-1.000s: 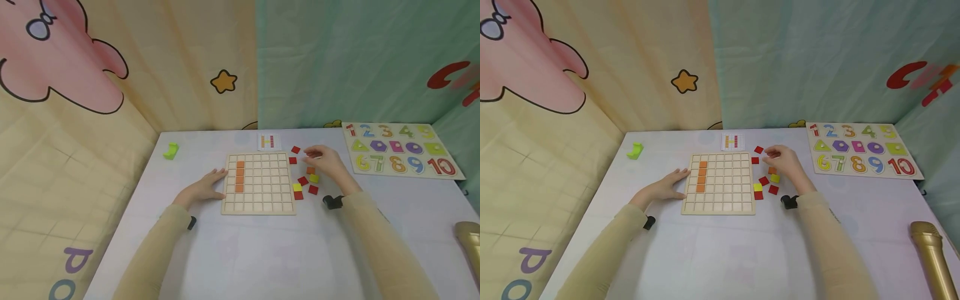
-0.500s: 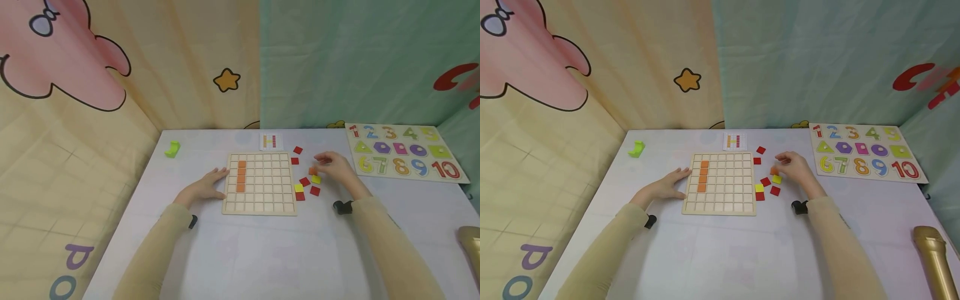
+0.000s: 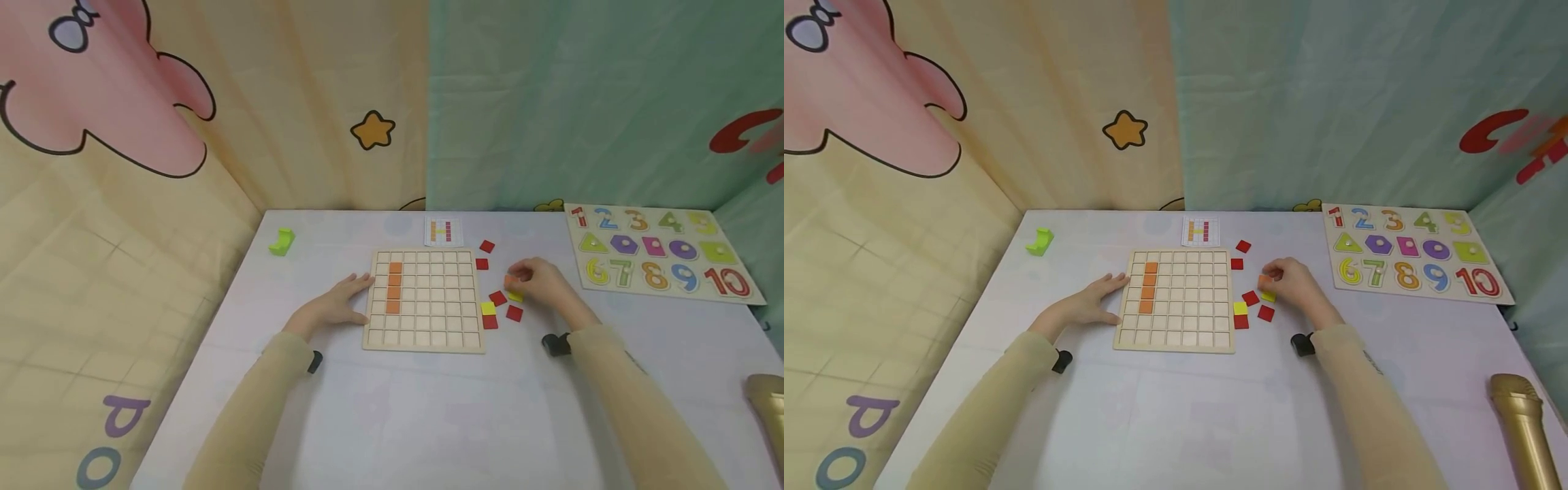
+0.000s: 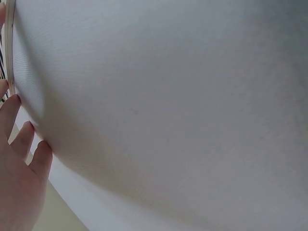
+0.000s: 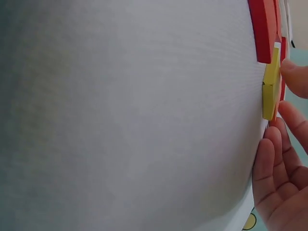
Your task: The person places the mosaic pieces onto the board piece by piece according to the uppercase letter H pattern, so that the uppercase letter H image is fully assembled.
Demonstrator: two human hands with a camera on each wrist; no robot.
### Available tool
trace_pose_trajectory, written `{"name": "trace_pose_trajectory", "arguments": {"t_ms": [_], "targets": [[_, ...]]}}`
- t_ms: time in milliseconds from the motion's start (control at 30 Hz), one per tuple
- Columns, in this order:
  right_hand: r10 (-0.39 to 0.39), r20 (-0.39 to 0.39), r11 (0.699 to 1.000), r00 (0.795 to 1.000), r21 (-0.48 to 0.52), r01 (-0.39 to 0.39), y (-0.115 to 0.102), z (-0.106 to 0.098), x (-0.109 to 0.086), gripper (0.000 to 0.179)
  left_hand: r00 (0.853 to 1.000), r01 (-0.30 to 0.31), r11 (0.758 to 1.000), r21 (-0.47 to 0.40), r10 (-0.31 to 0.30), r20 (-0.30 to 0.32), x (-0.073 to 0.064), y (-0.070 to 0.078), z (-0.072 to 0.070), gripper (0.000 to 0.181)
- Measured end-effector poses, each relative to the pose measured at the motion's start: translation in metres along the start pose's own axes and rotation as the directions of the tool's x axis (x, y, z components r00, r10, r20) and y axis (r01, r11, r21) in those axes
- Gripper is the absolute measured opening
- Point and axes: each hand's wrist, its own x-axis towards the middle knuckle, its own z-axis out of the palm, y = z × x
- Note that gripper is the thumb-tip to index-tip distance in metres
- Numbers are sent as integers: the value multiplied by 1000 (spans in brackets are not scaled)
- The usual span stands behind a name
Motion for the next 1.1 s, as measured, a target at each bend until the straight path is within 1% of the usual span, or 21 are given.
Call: {"name": "trace_pose_trajectory", "arguments": {"t_ms": [133, 300, 400, 500, 567, 633, 733, 767, 867, 933, 1000, 1100], "targets": [[6, -4, 999, 1000, -35, -7, -2, 2, 1, 42, 1000, 3, 1000, 1, -3, 4, 0, 0, -1, 92], [27, -5, 998, 1000, -64, -27, -6, 4, 3, 37, 1000, 22, 1000, 3, -22, 5, 1, -1, 0, 92], [34, 1, 995, 999, -98, -34, -9, 4, 3, 34, 1000, 30, 1000, 1, -30, 6, 2, -1, 0, 92], [29, 1, 989, 1000, -143, -28, -13, 3, 2, 29, 999, 31, 1000, 2, -31, 7, 3, -1, 0, 93], [11, -14, 986, 1000, -167, -14, -17, 3, 0, 28, 999, 33, 999, 2, -33, 8, 3, 0, 1, 93], [-6, -32, 987, 999, -163, 1, -23, 6, -3, 29, 999, 34, 999, 1, -34, 9, 2, 1, 0, 92], [-56, -56, 992, 997, -113, 50, -37, 14, -6, 33, 999, 38, 999, -3, -38, 12, 2, 2, 0, 92], [-75, -53, 994, 996, -85, 71, -44, 18, -8, 34, 999, 40, 999, -2, -40, 13, 1, 2, -1, 92], [-165, -36, 986, 986, -14, 164, -64, 35, -12, 34, 999, 39, 999, 6, -39, 13, 2, 3, -1, 92], [-226, -4, 974, 974, 16, 226, -79, 49, -16, 31, 999, 32, 999, 18, -32, 12, 3, 3, -2, 92], [-283, 35, 959, 958, 34, 282, -95, 66, -21, 27, 999, 30, 999, 28, -30, 11, 3, 2, -2, 91], [-332, 114, 943, 936, 71, 326, -119, 90, -28, 23, 999, 32, 999, 36, -33, 11, 4, 1, -1, 91]]}}
